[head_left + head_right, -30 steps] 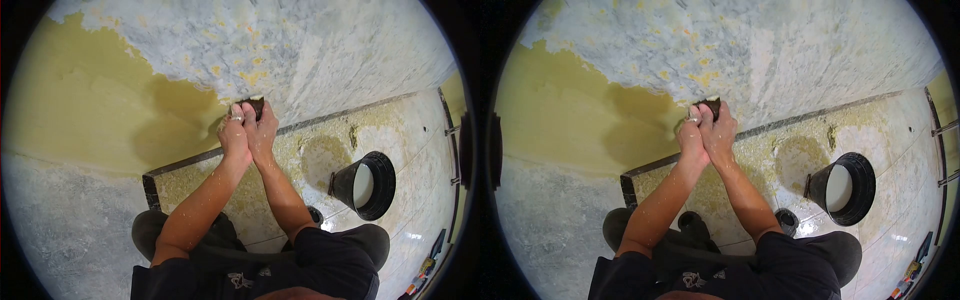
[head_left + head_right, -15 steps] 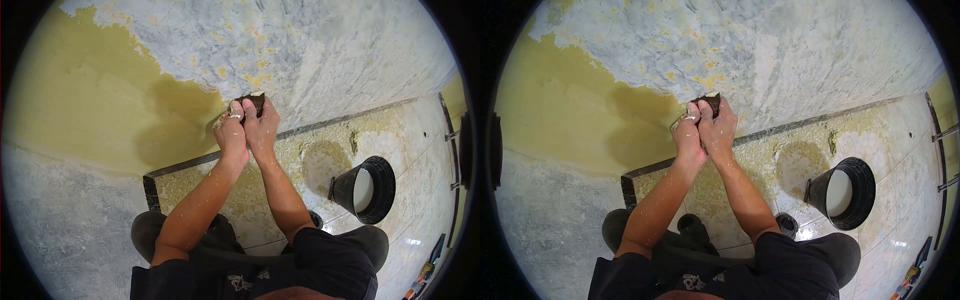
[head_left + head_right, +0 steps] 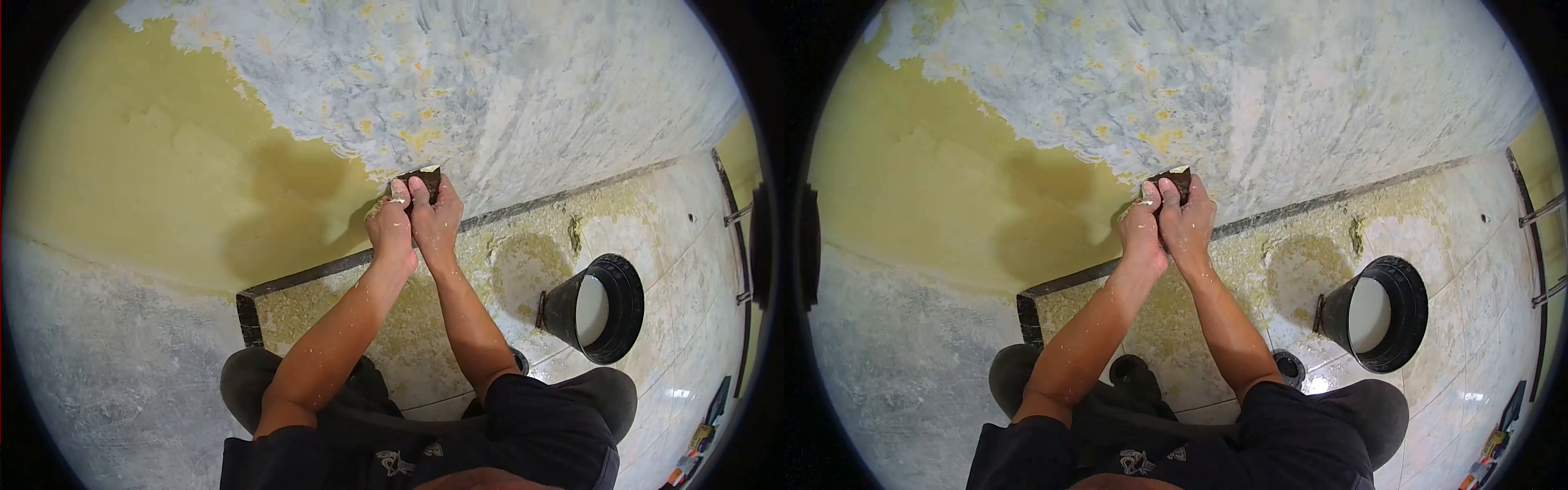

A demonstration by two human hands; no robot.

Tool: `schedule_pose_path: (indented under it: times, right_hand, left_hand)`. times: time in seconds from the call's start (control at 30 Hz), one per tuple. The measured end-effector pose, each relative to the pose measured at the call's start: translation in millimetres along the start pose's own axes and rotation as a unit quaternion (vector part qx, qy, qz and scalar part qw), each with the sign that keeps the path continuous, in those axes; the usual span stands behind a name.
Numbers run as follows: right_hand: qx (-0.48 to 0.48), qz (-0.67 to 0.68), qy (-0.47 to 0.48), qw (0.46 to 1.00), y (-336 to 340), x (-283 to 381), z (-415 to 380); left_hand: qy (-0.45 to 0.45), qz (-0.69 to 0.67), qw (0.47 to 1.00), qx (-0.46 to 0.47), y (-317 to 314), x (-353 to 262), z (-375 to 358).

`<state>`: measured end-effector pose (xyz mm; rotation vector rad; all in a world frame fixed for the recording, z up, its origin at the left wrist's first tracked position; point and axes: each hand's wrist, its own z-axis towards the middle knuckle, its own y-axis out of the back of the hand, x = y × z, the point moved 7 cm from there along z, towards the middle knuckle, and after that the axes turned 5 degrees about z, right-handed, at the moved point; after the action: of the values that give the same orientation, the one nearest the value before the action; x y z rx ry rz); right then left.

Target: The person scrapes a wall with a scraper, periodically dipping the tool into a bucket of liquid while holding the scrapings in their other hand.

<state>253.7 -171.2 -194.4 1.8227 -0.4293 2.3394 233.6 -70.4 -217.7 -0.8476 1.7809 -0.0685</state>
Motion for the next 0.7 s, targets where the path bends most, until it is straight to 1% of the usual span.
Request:
schedule_pose_path:
  times: [0.07, 0.17, 0.23, 0.27, 0.33, 0.37, 0.47, 0.5, 0.57, 0.6, 0.63, 0.7]
  right_hand:
    - [0.006, -0.005, 0.007, 1.0, -1.7, 0.5, 1.8]
    - [-0.01, 0.005, -0.009, 1.0, 0.3, 4.9, 2.0]
    - [0.026, -0.025, -0.042, 0.998, 0.4, 8.3, 2.9]
    - [0.024, -0.028, -0.045, 0.998, 1.6, 9.7, 2.4]
    - [0.008, -0.009, -0.006, 1.0, -1.6, 17.2, 7.2]
    - [0.008, -0.011, -0.011, 1.0, -1.6, 15.3, 7.9]
    - [-0.003, -0.019, 0.01, 1.0, 1.0, 18.2, 5.8]
    - [-0.003, -0.019, 0.015, 1.0, 3.6, 15.1, 5.5]
    - [-0.006, -0.001, -0.005, 1.0, 7.7, 0.9, 2.2]
    - [-0.008, 0.026, -0.017, 0.999, 6.1, -7.0, 1.9]
    - [-0.004, 0.029, -0.014, 0.999, 2.6, -1.0, 4.7]
    - [0.018, -0.039, -0.001, 0.999, -1.4, 20.0, 7.9]
  left_hand:
    - [0.01, 0.01, 1.0, -0.02, 1.8, 2.2, -0.7]
    - [-0.002, 0.005, 1.0, -0.001, -1.6, 0.0, 2.9]
    - [-0.002, 0.034, 0.999, -0.036, 0.1, -2.4, -1.5]
    - [0.002, 0.035, 0.999, -0.036, -1.1, -3.7, -3.8]
    - [-0.015, 0.014, 1.0, 0.001, -9.4, -11.8, -1.5]
    - [-0.01, 0.016, 1.0, -0.001, -7.9, -9.0, -0.5]
    - [-0.063, 0.006, 0.998, 0.028, -9.2, -11.9, 1.6]
    - [-0.066, 0.003, 0.997, 0.032, -12.4, -8.2, 0.9]
    - [-0.033, 0.055, 0.996, -0.066, -8.0, -6.0, -11.4]
    - [-0.017, 0.054, 0.997, -0.049, -5.0, -2.6, -7.1]
    - [-0.022, 0.051, 0.997, -0.05, -3.1, -6.1, -3.3]
    - [-0.038, 0.034, 0.999, -0.017, -2.9, -10.2, 1.2]
